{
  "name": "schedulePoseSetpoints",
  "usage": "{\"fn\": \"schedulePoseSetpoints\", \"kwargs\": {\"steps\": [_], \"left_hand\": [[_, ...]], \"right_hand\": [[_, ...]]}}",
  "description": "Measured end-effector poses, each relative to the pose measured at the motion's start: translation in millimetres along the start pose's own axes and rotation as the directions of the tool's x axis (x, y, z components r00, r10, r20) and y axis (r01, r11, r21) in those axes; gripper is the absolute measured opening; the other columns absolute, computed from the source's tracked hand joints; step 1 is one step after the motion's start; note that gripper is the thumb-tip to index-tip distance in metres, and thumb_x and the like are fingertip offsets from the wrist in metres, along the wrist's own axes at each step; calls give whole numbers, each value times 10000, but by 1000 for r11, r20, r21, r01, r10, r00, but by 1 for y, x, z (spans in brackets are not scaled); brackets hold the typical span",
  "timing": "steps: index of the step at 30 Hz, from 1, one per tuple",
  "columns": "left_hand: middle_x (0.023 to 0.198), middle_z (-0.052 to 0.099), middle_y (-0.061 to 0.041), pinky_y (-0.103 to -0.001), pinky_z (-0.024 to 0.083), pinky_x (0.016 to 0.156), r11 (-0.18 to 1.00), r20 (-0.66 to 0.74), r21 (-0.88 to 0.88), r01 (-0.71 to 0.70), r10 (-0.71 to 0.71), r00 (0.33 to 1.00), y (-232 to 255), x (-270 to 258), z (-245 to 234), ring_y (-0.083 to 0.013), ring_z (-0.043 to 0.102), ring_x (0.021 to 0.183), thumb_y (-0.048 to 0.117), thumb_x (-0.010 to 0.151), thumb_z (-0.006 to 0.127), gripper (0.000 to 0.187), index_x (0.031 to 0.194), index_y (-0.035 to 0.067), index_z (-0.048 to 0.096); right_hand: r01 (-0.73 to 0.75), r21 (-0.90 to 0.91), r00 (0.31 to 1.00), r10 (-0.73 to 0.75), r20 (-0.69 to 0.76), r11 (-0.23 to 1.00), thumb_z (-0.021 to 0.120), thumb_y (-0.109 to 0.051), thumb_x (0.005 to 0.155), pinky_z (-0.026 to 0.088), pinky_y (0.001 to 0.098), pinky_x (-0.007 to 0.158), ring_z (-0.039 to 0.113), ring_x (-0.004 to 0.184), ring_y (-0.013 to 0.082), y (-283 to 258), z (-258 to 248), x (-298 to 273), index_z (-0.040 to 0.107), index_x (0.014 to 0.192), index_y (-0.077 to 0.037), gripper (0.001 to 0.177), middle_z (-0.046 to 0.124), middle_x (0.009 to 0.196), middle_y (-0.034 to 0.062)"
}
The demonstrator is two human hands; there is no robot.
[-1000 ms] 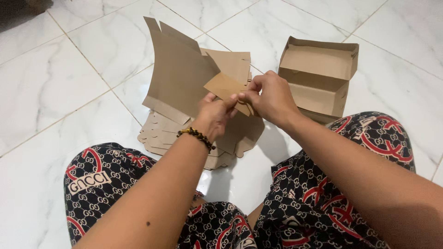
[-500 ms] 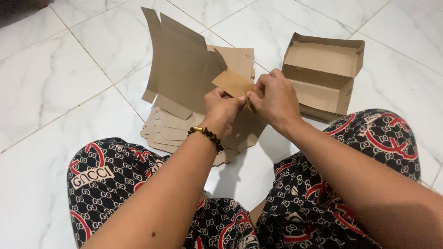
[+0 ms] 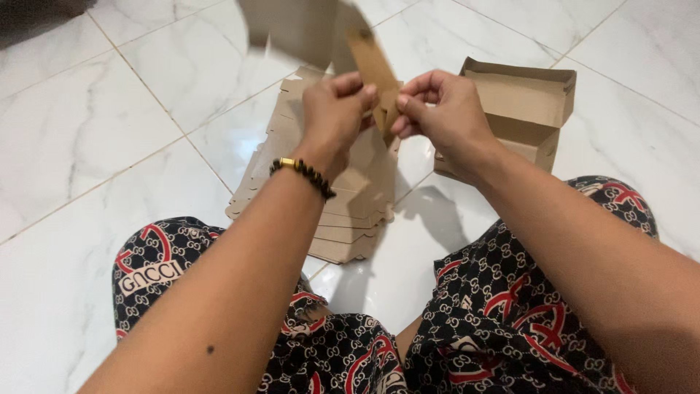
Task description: The person sits on the floor and folds flat cardboard pieces into small rectangular boxes by hand. They tuck flaps into slots to form the box shape and stack the completed boxes to the right.
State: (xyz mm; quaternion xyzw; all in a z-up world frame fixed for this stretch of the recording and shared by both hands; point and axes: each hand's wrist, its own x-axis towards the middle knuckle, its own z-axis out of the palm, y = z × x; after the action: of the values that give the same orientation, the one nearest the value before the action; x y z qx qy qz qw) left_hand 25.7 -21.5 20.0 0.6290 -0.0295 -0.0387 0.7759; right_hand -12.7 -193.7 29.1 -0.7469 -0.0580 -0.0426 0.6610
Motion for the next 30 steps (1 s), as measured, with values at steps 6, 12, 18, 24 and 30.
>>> {"fn": "schedulePoseSetpoints", "kwargs": {"steps": [6, 12, 18, 24, 30], "left_hand": [[800, 732, -37, -241, 534, 563, 992, 10, 101, -79, 79, 997, 4, 10, -2, -81, 596, 597, 54, 901, 721, 163, 1013, -61, 752], [831, 732, -39, -234, 543, 590, 996, -3, 90, 3, -3, 1000, -13, -17, -4, -83, 624, 651, 77, 914, 698, 151, 1022, -12, 754], [857, 734, -58, -295, 513, 568, 986, -102, 143, 83, -68, 992, -2, -31, 1, -116, 649, 690, 131, 951, 624, 149, 1037, 31, 692], [942, 733, -106, -274, 524, 689, 973, -111, 149, -176, 193, 975, -15, -26, 6, -131, 633, 783, 100, 962, 636, 149, 996, -32, 697], [875, 724, -84, -308, 518, 630, 985, -185, 175, 8, 25, 982, -5, -41, 8, -133, 639, 725, 121, 929, 636, 150, 964, -17, 682]], "right_hand": [[15, 138, 974, 17, -228, 990, 665, -21, 958, 622, 254, 599, 725, 677, 142, 0, 24, 5, 622, 1011, 46, 96, 710, 850, 105], [-90, 55, 967, 100, -236, 994, 675, -19, 934, 620, 251, 587, 735, 664, 139, 5, 30, -16, 657, 1004, 37, 92, 718, 827, 99], [119, -249, 977, -158, -144, 961, 821, -29, 854, 579, 256, 680, 649, 764, 119, 4, 26, -18, 763, 913, 36, 105, 547, 1122, 8], [-532, -49, 834, 514, -199, 845, 621, -468, 1045, 485, 344, 618, 513, 679, 176, 9, 41, -28, 469, 867, -55, 475, 536, 799, 93], [-560, 297, 828, 516, 217, 773, 228, -530, 1074, 453, 302, 595, 466, 644, 118, 20, 48, -33, 584, 982, -38, 615, 565, 807, 35]]}}
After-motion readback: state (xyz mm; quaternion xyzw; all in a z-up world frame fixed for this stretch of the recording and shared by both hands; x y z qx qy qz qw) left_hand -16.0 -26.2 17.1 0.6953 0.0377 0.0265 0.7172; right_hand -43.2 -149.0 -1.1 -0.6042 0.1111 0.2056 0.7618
